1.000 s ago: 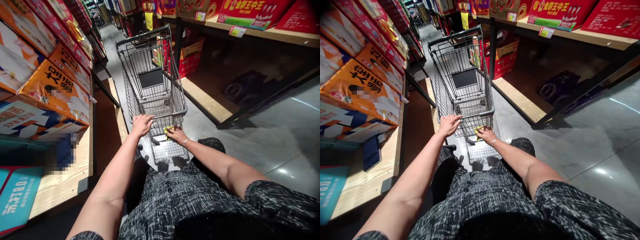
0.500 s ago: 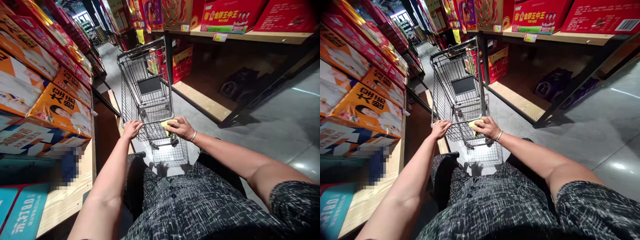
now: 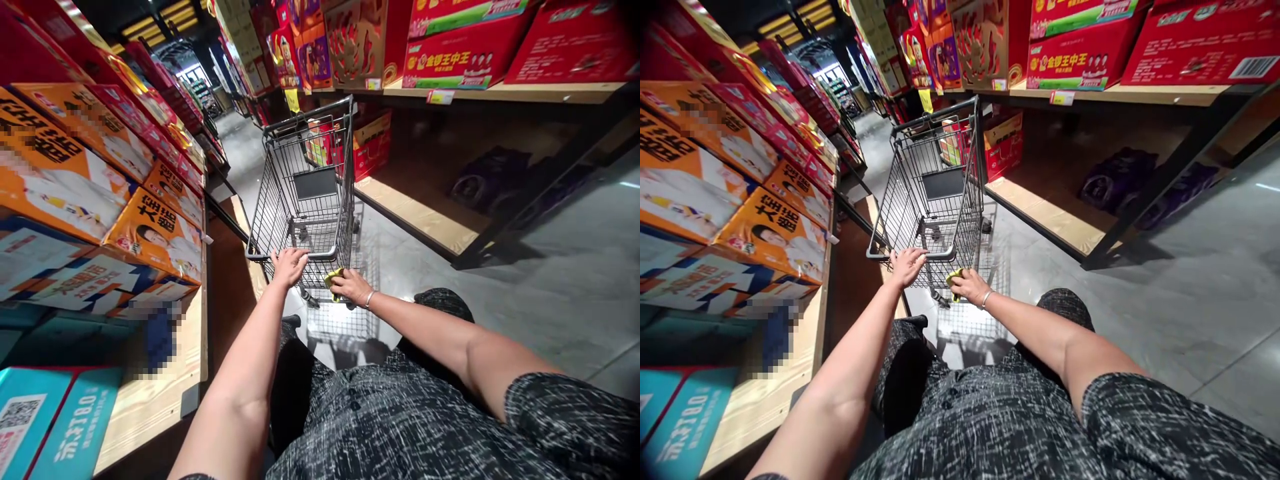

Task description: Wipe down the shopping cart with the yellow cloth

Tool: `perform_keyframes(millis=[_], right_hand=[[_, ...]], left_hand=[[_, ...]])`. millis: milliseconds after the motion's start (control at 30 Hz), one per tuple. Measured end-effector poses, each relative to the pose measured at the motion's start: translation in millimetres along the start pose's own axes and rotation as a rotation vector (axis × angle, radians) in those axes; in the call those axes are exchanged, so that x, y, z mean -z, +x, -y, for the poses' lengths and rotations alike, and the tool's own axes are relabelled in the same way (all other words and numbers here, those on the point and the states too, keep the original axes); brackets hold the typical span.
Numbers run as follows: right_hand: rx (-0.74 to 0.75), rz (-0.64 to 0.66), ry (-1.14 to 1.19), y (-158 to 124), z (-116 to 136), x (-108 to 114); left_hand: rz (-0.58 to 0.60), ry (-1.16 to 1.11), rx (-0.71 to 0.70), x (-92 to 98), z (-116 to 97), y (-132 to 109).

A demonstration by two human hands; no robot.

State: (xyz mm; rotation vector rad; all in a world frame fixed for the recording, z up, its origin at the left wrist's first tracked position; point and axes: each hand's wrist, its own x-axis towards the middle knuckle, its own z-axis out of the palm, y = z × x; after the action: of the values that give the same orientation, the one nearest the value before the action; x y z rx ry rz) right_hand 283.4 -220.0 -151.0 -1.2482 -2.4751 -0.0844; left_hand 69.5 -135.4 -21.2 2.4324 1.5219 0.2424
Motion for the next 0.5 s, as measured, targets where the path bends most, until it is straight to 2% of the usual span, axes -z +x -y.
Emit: perform_keyframes(millis=[67,167,233,267,367,500], right_hand=[[0.055,-0.045,0.031,5.3,6.9,14.7],[0.145,-0.261,0.096,25.8,16.3,48.2],[0.117,-0.377,0.105,43.1,17.7,70.4],[0.081,-0.385,0.101,51.0,15.7,79.9],[0.018,-0.251,0.124,66.6,-4.1,100.0],[0.025,-0.069,0.182,74.1,-57.7,112.0]], left_hand=[[-0.019,-0.035,0.008,-1.4,5.9,2.3],[-0.013,-0.059,0.042,-0.1,13.0,5.6],[0.009,-0.058,0.070,1.1,13.7,6.8],[0.016,-0.057,0.079,1.3,13.3,7.1],[0.013,-0.067,0.091,0.6,12.4,7.4],[0.004,-0.091,0.092,-1.2,16.5,8.4]])
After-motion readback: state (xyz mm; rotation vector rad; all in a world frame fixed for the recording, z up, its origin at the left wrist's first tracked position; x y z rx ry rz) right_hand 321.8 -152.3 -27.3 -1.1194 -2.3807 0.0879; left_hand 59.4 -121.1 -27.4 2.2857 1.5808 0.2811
